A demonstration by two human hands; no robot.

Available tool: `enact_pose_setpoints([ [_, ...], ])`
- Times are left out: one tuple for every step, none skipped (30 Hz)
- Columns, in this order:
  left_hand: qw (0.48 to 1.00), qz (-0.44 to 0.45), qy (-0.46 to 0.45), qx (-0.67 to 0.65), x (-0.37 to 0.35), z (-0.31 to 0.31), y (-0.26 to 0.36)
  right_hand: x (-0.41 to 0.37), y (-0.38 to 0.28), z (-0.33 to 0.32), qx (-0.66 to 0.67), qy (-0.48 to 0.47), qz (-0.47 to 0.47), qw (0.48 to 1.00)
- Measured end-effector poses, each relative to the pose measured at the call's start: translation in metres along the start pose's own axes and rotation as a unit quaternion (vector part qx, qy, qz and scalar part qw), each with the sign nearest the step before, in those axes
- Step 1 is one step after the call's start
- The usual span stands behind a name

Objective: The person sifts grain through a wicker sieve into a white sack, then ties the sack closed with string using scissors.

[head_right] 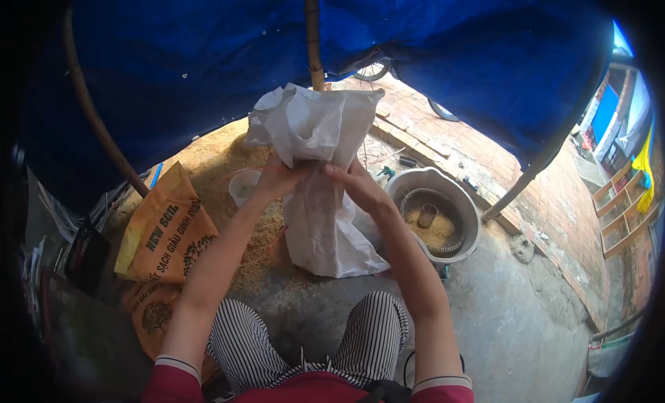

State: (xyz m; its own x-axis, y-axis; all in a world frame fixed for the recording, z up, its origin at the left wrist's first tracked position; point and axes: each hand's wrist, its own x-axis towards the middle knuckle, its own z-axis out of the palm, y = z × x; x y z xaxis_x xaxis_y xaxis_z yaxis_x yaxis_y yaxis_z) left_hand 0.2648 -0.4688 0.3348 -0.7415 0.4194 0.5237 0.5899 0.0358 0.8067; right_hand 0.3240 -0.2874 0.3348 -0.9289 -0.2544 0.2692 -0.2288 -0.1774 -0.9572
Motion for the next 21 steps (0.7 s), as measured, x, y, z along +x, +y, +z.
enact_pose_setpoints([
  [1.0,-0.015,-0.004,-0.003,-0.001,-0.001,0.0,-0.004,0.007,-0.008,0.002,-0.001,0.003,1.0],
  [1.0,-0.03,-0.007,-0.007,-0.003,-0.002,-0.001,-0.008,0.014,-0.015,-0.127,-0.008,-0.012,0.992],
  [0.999,-0.032,-0.004,-0.009,-0.005,-0.003,0.005,-0.011,0.023,-0.02,-0.253,-0.016,-0.026,0.967],
  [0.999,-0.027,-0.019,-0.021,-0.006,-0.003,0.017,-0.01,0.029,-0.015,-0.202,-0.056,-0.044,0.977],
  [0.999,-0.02,-0.032,-0.034,-0.006,-0.002,0.023,-0.011,0.033,-0.012,-0.202,-0.059,-0.042,0.977],
  [0.999,-0.022,-0.03,-0.035,-0.004,0.001,0.022,-0.012,0.027,0.004,-0.19,-0.045,-0.035,0.98],
  [0.999,-0.005,-0.038,0.006,-0.001,0.004,0.021,-0.011,0.025,0.017,-0.176,-0.031,-0.028,0.984],
  [0.998,0.011,-0.047,0.049,0.002,0.005,0.02,0.002,0.049,0.013,-0.163,0.002,-0.052,0.985],
  [0.998,0.009,-0.046,0.05,0.003,0.003,0.022,0.009,0.051,0.019,-0.161,0.0,-0.051,0.986],
  [0.997,0.034,-0.011,0.072,0.006,0.001,0.026,0.019,0.049,0.025,-0.163,0.037,-0.082,0.983],
  [0.993,0.059,0.024,0.095,0.009,-0.003,0.03,0.029,0.045,0.029,-0.163,0.074,-0.113,0.977],
  [0.993,0.057,0.025,0.098,0.013,-0.006,0.037,0.036,0.033,0.034,-0.161,0.072,-0.112,0.978],
  [0.993,0.05,0.084,0.061,0.019,-0.009,0.046,0.042,0.013,0.041,-0.19,0.081,-0.127,0.97],
  [0.989,0.044,0.142,0.023,0.024,-0.013,0.055,0.049,0.0,0.045,-0.221,0.089,-0.141,0.961],
  [0.989,0.042,0.143,0.024,0.03,-0.018,0.061,0.059,-0.003,0.045,-0.22,0.088,-0.139,0.962],
  [0.989,0.049,0.138,-0.004,0.036,-0.024,0.068,0.068,-0.005,0.046,-0.157,0.084,-0.148,0.973],
  [0.989,0.057,0.133,-0.032,0.038,-0.03,0.074,0.076,-0.005,0.047,-0.094,0.078,-0.156,0.98],
  [0.989,0.054,0.136,-0.031,0.037,-0.034,0.084,0.073,-0.021,0.054,-0.097,0.054,-0.14,0.984],
  [0.989,0.065,0.132,-0.03,0.036,-0.038,0.097,0.07,-0.032,0.062,-0.096,0.05,-0.137,0.985],
  [0.989,0.074,0.128,-0.03,0.034,-0.041,0.101,0.066,-0.04,0.069,-0.116,0.067,-0.131,0.982],
  [0.989,0.068,0.131,-0.03,0.031,-0.043,0.097,0.064,-0.041,0.073,-0.137,0.084,-0.125,0.979],
])
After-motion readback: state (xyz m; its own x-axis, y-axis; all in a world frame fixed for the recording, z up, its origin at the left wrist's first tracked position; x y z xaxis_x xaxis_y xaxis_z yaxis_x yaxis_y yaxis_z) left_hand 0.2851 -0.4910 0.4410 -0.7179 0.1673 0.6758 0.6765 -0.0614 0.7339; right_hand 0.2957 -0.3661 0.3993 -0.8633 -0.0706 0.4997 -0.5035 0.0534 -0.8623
